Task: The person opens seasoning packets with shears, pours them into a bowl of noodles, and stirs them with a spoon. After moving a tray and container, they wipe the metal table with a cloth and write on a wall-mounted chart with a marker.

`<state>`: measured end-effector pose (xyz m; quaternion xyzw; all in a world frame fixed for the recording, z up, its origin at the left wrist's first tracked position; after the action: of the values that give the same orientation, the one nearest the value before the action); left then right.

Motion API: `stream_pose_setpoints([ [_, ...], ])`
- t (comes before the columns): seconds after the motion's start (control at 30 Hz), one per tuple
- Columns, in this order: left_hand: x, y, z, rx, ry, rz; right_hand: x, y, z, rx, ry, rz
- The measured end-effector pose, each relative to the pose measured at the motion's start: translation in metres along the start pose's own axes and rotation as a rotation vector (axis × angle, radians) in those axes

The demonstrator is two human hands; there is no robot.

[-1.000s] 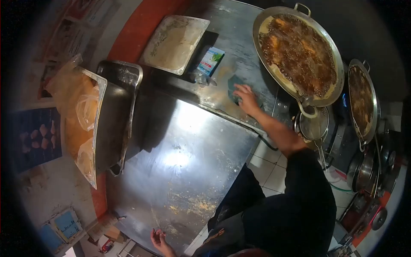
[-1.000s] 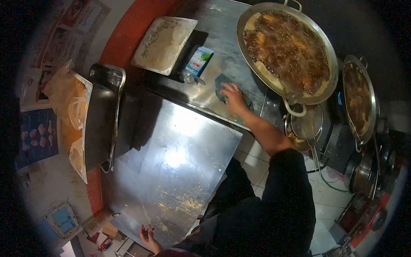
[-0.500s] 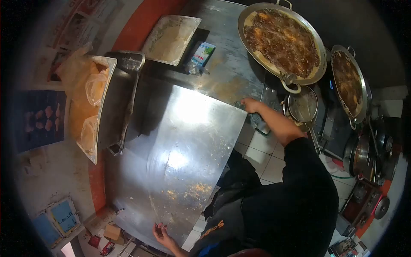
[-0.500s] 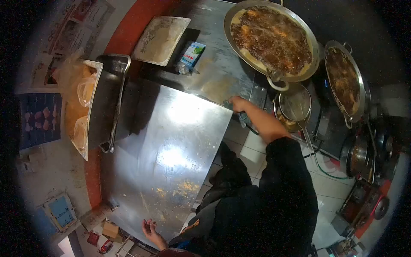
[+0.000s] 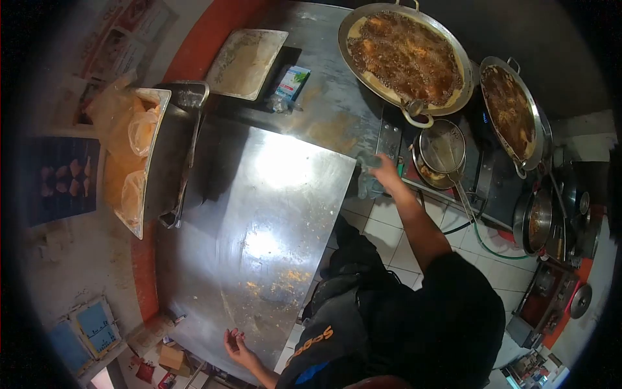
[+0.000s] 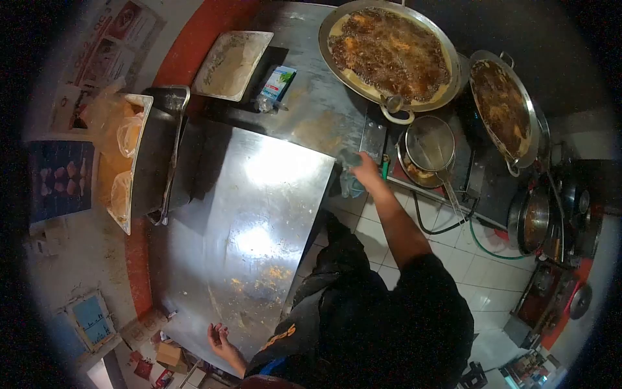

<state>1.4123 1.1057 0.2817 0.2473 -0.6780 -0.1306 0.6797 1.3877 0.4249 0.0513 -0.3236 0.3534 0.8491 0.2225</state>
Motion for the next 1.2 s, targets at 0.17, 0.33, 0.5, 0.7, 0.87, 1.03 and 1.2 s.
stream_pose_setpoints([
  [0.17, -0.007, 0.006, 0.003, -0.001, 0.009, 0.029, -0.007, 0.065, -0.003, 0.378, 0.013, -0.336],
  [0.33, -0.005, 0.004, 0.006, -0.016, -0.017, 0.060, -0.036, 0.027, -0.021, 0.701, 0.311, 0.503],
  [0.5, 0.001, 0.020, 0.008, 0.089, -0.050, 0.079, 0.049, 0.013, 0.028, 0.235, 0.218, 0.349],
  [0.7, -0.026, 0.052, 0.042, 0.197, 0.010, 0.131, -0.025, 0.043, 0.150, -0.141, 0.007, -0.758],
  [0.87, -0.052, 0.085, 0.066, 0.292, 0.025, 0.117, -0.121, -0.029, 0.130, -0.459, 0.273, -0.112],
  [1.03, -0.057, 0.126, 0.118, 0.424, 0.166, 0.084, -0.161, -0.163, 0.141, -0.043, 0.836, 1.155],
  [1.2, -0.090, 0.174, 0.209, 0.591, 0.304, 0.093, -0.117, -0.195, 0.202, 0.149, 0.811, 1.044],
])
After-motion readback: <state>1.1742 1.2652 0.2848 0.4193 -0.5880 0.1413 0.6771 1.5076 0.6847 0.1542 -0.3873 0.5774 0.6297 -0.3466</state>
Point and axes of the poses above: each hand's wrist, its own z-axis away from the middle knuckle, its own y-axis out of the back of the hand, x = y × z, the point moved 9 cm from there along -z, towards the middle knuckle, and after that the axes turned 11 degrees about -y, right-handed, at the moved point
